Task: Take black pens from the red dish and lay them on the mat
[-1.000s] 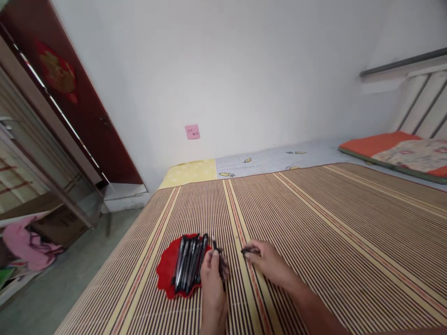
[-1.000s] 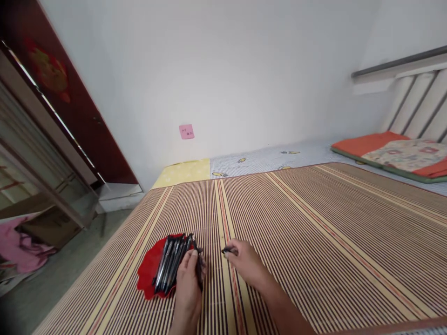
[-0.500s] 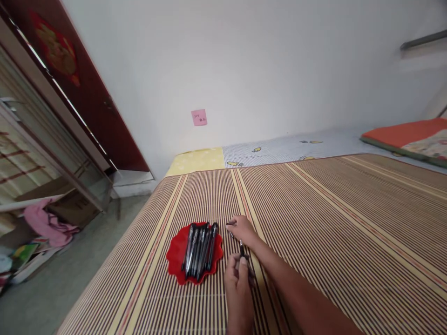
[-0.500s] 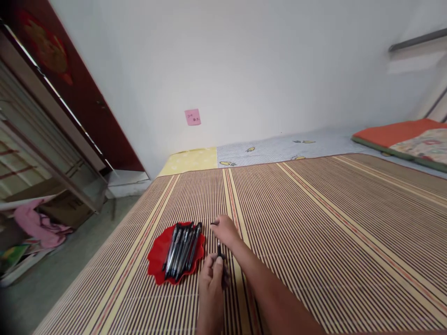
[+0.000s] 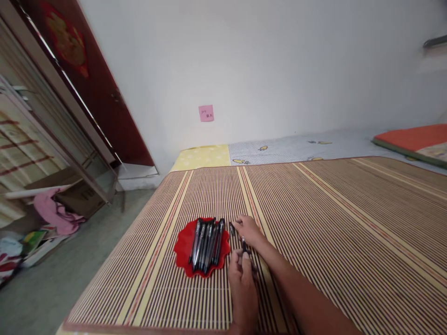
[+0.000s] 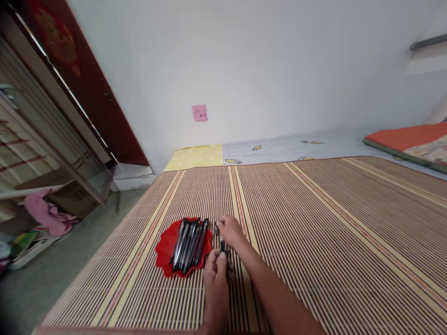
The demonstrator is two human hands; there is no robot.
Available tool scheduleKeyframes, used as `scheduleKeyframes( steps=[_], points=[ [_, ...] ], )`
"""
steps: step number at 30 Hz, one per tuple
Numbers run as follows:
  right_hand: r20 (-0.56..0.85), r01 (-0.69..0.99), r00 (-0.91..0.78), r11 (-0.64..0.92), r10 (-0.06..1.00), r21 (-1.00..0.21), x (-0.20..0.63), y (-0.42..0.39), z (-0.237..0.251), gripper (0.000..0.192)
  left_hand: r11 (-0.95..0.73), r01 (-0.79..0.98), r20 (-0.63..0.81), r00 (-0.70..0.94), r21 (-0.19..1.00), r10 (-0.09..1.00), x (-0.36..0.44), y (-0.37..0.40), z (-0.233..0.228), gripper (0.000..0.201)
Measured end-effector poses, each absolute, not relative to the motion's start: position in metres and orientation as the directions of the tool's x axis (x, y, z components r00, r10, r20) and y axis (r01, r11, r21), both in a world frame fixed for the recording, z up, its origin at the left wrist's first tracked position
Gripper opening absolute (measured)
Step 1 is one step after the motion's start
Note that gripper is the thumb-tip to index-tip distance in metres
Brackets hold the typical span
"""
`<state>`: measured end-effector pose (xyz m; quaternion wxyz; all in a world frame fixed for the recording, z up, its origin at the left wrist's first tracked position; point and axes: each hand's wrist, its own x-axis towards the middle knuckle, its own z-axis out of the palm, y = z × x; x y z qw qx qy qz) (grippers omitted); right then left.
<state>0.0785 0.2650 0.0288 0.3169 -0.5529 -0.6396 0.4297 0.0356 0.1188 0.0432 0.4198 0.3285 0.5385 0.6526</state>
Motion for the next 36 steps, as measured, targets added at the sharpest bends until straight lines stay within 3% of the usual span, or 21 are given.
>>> scheduleKeyframes(
  steps=[4, 8, 16, 22, 28, 33, 36],
  points=[
    [-0.124, 0.361, -0.216, -0.039, 0.969, -0.932, 0.090, 0.250, 0.022, 0.004, -0.122, -0.125, 0.062, -0.401, 0.985, 0.914, 0.041, 0.108, 0.049, 0.039],
    [-0.140, 0.290, -0.234, -0.069, 0.962, -0.955, 0.085, 0.244, 0.026, 0.013, -0.159, -0.033, 0.138, -0.352, 0.987, 0.926, 0.045, 0.097, 0.053, 0.038],
    [-0.273, 0.206, -0.441, -0.200, 0.855, -0.958, 0.068, 0.213, 0.037, 0.013, -0.206, 0.088, 0.222, -0.487, 0.975, 0.845, 0.059, 0.077, 0.059, 0.033],
    [-0.304, 0.183, -0.455, -0.246, 0.837, -0.952, 0.042, 0.200, 0.032, 0.013, -0.170, 0.115, 0.205, -0.518, 0.979, 0.831, 0.069, 0.068, 0.061, 0.032],
    [-0.224, 0.260, -0.427, -0.119, 0.876, -0.958, 0.038, 0.206, 0.037, 0.005, -0.200, 0.141, 0.244, -0.536, 0.970, 0.808, 0.065, 0.071, 0.062, 0.031],
    [0.024, 0.423, -0.222, 0.119, 0.975, -0.898, 0.081, 0.228, 0.045, 0.015, -0.197, 0.120, 0.230, -0.461, 0.973, 0.857, 0.060, 0.077, 0.064, 0.031],
    [0.082, 0.516, -0.271, 0.217, 0.959, -0.828, 0.091, 0.240, 0.044, 0.032, -0.188, 0.101, 0.213, -0.428, 0.977, 0.878, 0.055, 0.082, 0.060, 0.032]
  ],
)
